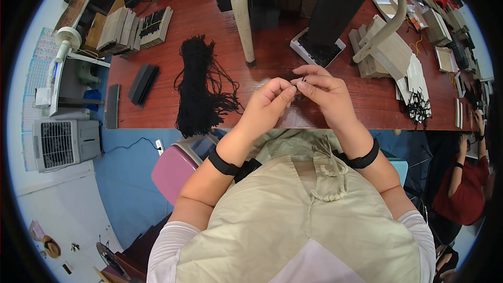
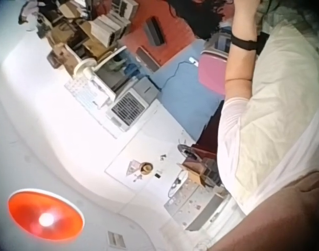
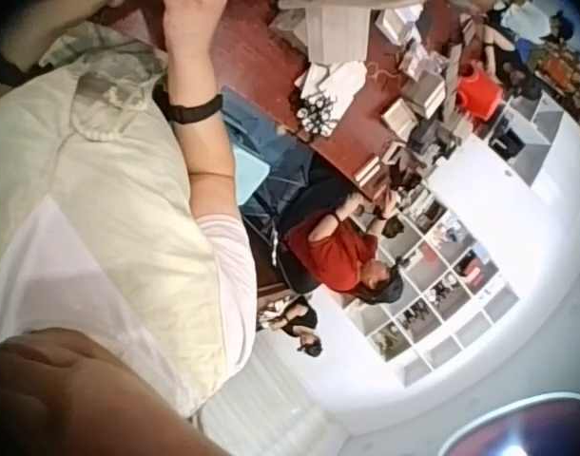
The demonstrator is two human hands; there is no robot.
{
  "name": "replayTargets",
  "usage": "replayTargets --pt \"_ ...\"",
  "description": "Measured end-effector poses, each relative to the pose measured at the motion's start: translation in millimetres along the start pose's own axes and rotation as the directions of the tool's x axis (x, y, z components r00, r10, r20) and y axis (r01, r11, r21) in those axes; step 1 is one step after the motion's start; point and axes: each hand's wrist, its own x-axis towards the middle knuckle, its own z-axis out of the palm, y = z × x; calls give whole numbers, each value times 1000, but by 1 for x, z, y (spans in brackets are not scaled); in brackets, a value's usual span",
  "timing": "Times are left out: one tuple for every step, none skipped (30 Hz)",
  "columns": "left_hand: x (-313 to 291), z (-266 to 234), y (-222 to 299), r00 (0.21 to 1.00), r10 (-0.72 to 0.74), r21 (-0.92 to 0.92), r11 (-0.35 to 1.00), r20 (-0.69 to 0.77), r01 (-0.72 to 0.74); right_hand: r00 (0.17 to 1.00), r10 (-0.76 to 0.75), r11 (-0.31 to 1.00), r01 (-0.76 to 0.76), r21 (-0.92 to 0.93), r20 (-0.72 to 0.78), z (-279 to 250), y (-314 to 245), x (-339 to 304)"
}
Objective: Stringing elastic cords through cardboard tags.
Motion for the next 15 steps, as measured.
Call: replayTargets --pt "0 -1 -1 999 17 88 996 -47 -13 1000 13 1000 -13 -20 -8 0 2 0" --pt "-1 -2 -2 999 17 86 996 -51 -13 1000 15 1000 -15 -20 -4 1 1 0" --pt "-1 -1 -5 995 57 114 992 -84 -47 996 89 996 -89 19 -13 2 -2 1" --pt "-2 -2 -6 989 97 144 986 -116 -80 987 163 985 -161 58 -18 2 -3 2" --pt "-2 -4 -7 988 98 144 986 -118 -80 986 163 985 -162 58 -16 0 -1 1" --pt "-3 -6 -7 987 80 177 983 -138 -55 984 170 978 -175 -113 -45 -6 4 0" --pt "-5 -8 -8 985 64 210 977 -158 -30 982 172 942 -186 -280 -75 -12 8 -1" --pt "-6 -11 -8 986 63 210 977 -158 -29 996 83 833 -90 -546 -38 -16 12 -4" --pt "-7 -14 -8 986 28 177 984 -163 1 996 84 833 -91 -546 -39 -15 15 -6" --pt "-8 -15 -8 986 -6 144 989 -168 31 1000 12 714 -19 -700 -14 -13 17 -8" --pt "-7 -15 -9 986 -6 143 989 -167 30 998 -53 561 50 -826 25 -12 19 -9" --pt "-7 -14 -9 985 -3 119 993 -174 24 995 -93 577 77 -813 28 -9 22 -10" --pt "-7 -13 -9 984 0 96 995 -181 18 995 -93 576 76 -814 27 -8 23 -9" --pt "-7 -13 -10 983 1 96 995 -181 17 991 -120 537 108 -837 52 -6 25 -8" --pt "-7 -13 -13 983 4 103 995 -184 15 986 -145 496 140 -857 77 -6 25 -7"
